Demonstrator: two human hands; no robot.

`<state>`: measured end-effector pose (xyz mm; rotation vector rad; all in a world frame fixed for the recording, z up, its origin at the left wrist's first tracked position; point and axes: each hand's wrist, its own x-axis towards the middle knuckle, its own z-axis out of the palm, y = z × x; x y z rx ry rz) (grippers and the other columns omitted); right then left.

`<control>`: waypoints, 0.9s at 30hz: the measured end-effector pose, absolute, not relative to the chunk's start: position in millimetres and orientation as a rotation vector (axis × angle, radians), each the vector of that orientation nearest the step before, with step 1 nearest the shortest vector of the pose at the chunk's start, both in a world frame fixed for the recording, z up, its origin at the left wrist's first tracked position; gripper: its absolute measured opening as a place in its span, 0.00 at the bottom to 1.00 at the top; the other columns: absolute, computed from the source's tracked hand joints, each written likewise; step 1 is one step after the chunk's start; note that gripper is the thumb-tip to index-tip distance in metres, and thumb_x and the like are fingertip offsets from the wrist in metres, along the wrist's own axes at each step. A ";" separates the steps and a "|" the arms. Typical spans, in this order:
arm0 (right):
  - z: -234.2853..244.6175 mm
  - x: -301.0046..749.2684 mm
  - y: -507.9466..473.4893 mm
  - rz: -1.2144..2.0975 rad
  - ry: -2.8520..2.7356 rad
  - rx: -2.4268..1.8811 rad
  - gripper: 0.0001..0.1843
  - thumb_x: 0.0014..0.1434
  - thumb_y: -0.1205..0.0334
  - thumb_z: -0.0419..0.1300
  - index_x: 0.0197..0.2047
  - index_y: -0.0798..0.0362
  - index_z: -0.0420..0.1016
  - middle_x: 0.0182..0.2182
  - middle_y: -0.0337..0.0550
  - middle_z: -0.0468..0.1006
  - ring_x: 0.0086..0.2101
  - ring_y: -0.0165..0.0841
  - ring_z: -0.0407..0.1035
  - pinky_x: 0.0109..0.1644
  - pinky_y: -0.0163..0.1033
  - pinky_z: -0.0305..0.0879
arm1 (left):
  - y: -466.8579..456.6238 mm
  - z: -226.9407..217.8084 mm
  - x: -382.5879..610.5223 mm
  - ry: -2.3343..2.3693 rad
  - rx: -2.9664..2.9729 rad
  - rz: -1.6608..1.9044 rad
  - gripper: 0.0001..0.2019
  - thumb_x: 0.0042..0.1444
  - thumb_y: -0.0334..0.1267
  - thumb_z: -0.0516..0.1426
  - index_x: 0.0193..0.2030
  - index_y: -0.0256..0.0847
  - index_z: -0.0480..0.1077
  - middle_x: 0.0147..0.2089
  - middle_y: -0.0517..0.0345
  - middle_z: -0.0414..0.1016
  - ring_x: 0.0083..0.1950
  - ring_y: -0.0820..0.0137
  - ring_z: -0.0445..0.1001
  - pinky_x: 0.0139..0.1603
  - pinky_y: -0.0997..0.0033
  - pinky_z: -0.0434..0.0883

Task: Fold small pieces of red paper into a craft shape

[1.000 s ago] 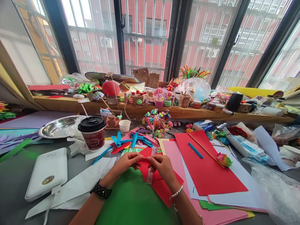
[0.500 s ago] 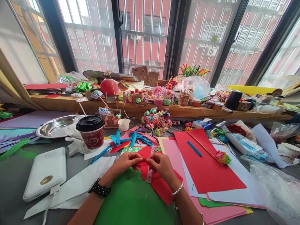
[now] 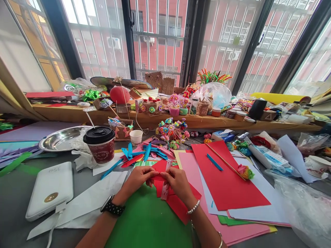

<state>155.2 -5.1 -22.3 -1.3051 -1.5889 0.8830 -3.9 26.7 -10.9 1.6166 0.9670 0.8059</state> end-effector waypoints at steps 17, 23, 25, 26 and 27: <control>-21.6 161.0 -3.1 0.958 -1.438 -1.267 0.16 0.46 0.50 0.55 0.23 0.55 0.68 0.14 0.35 0.68 0.14 0.26 0.63 0.17 0.30 0.57 | 27.4 -9.2 -3.1 0.925 1.524 0.898 0.13 0.42 0.45 0.56 0.24 0.35 0.68 0.21 0.60 0.70 0.23 0.70 0.71 0.24 0.74 0.67; -16.0 162.7 -4.2 0.855 -1.575 -1.171 0.14 0.46 0.56 0.58 0.36 0.54 0.69 0.29 0.43 0.74 0.30 0.32 0.69 0.30 0.34 0.66 | 29.4 -8.6 -4.1 0.919 1.478 0.878 0.13 0.41 0.44 0.57 0.25 0.34 0.68 0.22 0.60 0.69 0.23 0.73 0.70 0.24 0.76 0.67; -13.2 163.3 -5.4 0.798 -1.652 -1.123 0.16 0.45 0.58 0.59 0.39 0.53 0.69 0.34 0.44 0.73 0.35 0.33 0.67 0.35 0.35 0.66 | 30.6 -9.3 -4.6 0.923 1.439 0.879 0.13 0.40 0.45 0.58 0.26 0.34 0.68 0.23 0.60 0.70 0.23 0.73 0.71 0.24 0.76 0.67; -12.4 163.5 -6.0 0.781 -1.687 -1.102 0.15 0.46 0.59 0.59 0.39 0.53 0.69 0.35 0.44 0.72 0.36 0.33 0.67 0.36 0.36 0.66 | 30.9 -9.6 -4.7 0.922 1.420 0.876 0.13 0.40 0.45 0.58 0.26 0.34 0.68 0.23 0.60 0.70 0.23 0.73 0.71 0.25 0.76 0.67; -12.1 163.4 -6.6 0.769 -1.712 -1.084 0.14 0.46 0.60 0.59 0.38 0.52 0.70 0.34 0.43 0.72 0.35 0.33 0.67 0.36 0.36 0.67 | 31.1 -9.8 -4.7 0.919 1.408 0.872 0.14 0.40 0.45 0.58 0.26 0.34 0.68 0.23 0.60 0.70 0.23 0.73 0.71 0.25 0.76 0.68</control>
